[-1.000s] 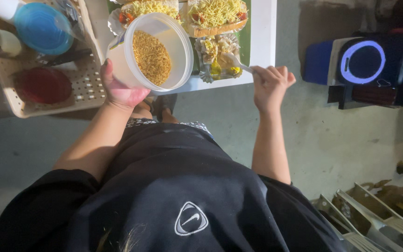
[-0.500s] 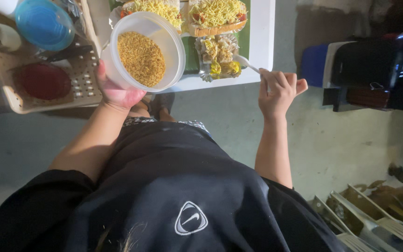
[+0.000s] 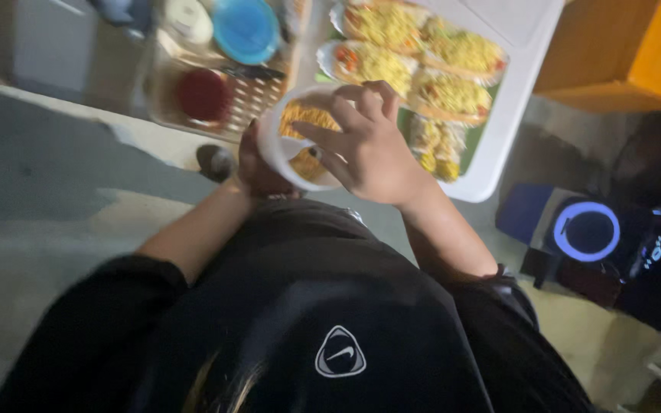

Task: The person assembles food items on a tray, adding shredded topping from a container, slicing a lime, and drizzling sauce from a squeeze bottle onto the food. The person handles multiple containers and tools while arranging the items.

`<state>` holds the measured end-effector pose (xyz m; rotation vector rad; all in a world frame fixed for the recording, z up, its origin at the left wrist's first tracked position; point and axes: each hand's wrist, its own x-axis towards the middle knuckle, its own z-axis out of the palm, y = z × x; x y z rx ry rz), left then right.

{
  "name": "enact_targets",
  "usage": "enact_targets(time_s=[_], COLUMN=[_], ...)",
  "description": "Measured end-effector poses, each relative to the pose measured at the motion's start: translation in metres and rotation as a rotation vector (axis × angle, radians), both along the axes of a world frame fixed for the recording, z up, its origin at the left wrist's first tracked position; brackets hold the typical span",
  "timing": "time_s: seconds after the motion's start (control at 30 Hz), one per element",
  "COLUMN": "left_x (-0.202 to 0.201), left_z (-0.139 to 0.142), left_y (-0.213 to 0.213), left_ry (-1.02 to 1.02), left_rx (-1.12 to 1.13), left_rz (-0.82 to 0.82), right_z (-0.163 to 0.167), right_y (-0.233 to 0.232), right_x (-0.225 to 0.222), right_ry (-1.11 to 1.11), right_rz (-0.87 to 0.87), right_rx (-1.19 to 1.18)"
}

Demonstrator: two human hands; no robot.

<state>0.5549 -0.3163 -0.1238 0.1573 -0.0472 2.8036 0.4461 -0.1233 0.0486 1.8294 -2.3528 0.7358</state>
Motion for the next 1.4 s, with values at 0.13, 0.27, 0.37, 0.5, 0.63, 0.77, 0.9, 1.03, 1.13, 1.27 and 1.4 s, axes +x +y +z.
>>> enact_targets(time_s=[0.13, 0.27, 0.37, 0.5, 0.63, 0.77, 0.9, 1.03, 1.13, 1.27, 1.4], left_x=[0.032, 0.071, 0.1, 0.126, 0.134, 0.128, 0.114, 0.102, 0.1, 0.103, 0.095], left_z=[0.012, 0.013, 0.009, 0.003, -0.011, -0.034, -0.043, -0.035, -0.033, -0.041, -0.053], left_y=[-0.046, -0.104, -0.153, -0.213, -0.244, -0.247, -0.244, -0.242, -0.247, -0.251, -0.248], left_ry=[-0.037, -0.112, -0.185, -0.273, -0.333, -0.369, -0.402, -0.385, -0.349, -0.325, -0.298], left_rx=[-0.014, -0.109, -0.233, -0.42, -0.517, -0.548, -0.545, -0.454, -0.313, -0.266, -0.084], left_rz=[0.117, 0.25, 0.316, 0.35, 0.361, 0.44, 0.557, 0.56, 0.502, 0.452, 0.425], right_z=[-0.019, -0.085, -0.131, -0.149, -0.132, -0.134, -0.151, -0.143, -0.114, -0.08, -0.111], right_y=[-0.062, -0.143, -0.163, -0.132, -0.082, -0.069, -0.09, -0.079, -0.04, -0.018, -0.112], right_x=[-0.017, -0.006, 0.004, -0.051, -0.192, -0.265, -0.277, -0.287, -0.285, -0.219, -0.083], right_ry=[-0.392, -0.352, -0.203, 0.04, 0.114, -0.085, -0.109, -0.079, -0.079, -0.14, -0.271], right_rz=[-0.182, -0.107, -0.195, -0.613, -1.023, -1.352, -1.355, -1.346, -1.333, -1.004, -0.668], right_rx=[-0.199, 0.007, -0.029, -0.106, -0.179, 0.628, 0.648, 0.492, 0.153, -0.641, -0.751])
